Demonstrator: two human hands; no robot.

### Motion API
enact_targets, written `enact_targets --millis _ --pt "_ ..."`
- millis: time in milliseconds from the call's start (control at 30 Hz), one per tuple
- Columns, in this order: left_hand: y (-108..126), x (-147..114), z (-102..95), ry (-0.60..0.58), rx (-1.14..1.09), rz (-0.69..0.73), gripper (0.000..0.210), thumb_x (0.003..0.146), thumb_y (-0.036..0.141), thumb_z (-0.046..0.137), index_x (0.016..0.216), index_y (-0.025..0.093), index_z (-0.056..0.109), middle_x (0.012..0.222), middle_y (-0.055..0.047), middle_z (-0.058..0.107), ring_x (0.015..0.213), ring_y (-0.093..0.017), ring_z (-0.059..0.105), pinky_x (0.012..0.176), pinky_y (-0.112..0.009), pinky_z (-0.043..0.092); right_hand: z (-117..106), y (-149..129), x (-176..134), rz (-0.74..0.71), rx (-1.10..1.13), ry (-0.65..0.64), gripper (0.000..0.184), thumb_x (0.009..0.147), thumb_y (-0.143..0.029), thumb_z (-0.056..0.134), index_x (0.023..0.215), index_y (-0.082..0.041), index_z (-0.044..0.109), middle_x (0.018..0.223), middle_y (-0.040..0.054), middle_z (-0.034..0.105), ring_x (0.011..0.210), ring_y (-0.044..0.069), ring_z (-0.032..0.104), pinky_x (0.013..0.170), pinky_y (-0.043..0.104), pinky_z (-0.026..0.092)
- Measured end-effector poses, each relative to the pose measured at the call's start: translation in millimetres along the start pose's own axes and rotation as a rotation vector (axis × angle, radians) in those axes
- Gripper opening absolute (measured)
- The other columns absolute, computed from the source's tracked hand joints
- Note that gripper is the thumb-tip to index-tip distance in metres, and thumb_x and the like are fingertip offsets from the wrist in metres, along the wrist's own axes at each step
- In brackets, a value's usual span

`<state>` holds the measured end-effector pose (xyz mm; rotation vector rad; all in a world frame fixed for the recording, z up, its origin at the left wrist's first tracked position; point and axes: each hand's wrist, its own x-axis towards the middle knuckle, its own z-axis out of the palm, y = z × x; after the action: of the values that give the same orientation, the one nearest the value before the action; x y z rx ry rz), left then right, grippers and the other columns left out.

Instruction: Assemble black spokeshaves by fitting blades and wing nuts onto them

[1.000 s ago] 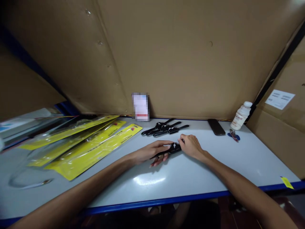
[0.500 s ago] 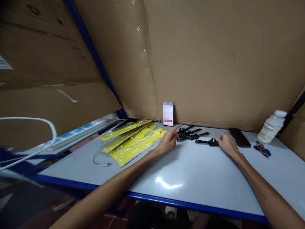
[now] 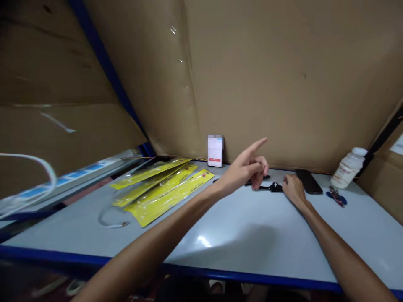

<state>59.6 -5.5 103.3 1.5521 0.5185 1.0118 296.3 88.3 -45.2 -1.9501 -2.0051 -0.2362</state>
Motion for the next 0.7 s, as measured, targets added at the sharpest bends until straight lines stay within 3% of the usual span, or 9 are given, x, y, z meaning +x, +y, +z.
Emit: enact_targets --millis 133,400,600,700 --pt "18.1 1.5 -0.1 0.007 0.020 0.020 0.093 0.078 0.001 0.045 0.160 0.018 0.006 0.066 0.008 0.056 0.038 -0.005 0.050 0.040 -0.018 0.040 -1.9 -1.7 -1.1 0.018 -0.004 -0.005 0.025 0.090 -0.014 0.048 0.102 -0.014 0.070 0.100 0.0121 0.070 0.091 0.021 0.064 0.079 0.026 0.040" --pt "35.7 -18.4 -18.5 0.142 0.093 -0.003 0.092 0.075 0.002 0.048 0.159 0.022 0.017 0.069 0.005 0.059 0.041 -0.006 0.051 0.041 -0.017 0.039 -2.9 5.2 -1.4 0.020 0.034 -0.020 0.023 0.091 -0.016 0.050 0.102 -0.015 0.070 0.101 0.0106 0.070 0.091 0.019 0.063 0.078 0.025 0.039" --pt "22.4 -20.3 -11.1 0.174 0.065 -0.121 0.098 0.074 0.005 0.048 0.160 0.014 0.004 0.065 0.007 0.058 0.038 -0.007 0.049 0.040 -0.020 0.036 2.2 13.3 3.4 -0.012 0.075 -0.032 0.022 0.089 -0.016 0.053 0.101 -0.016 0.071 0.099 0.0099 0.071 0.092 0.020 0.063 0.077 0.026 0.039" --pt "8.9 -19.8 -0.3 0.053 0.054 -0.190 0.097 0.077 0.005 0.044 0.160 0.017 -0.004 0.064 0.009 0.057 0.040 -0.007 0.049 0.042 -0.020 0.038 4.4 17.0 5.8 -0.036 0.080 -0.033 0.020 0.089 -0.016 0.053 0.099 -0.016 0.071 0.096 0.0103 0.071 0.091 0.021 0.063 0.076 0.027 0.039"
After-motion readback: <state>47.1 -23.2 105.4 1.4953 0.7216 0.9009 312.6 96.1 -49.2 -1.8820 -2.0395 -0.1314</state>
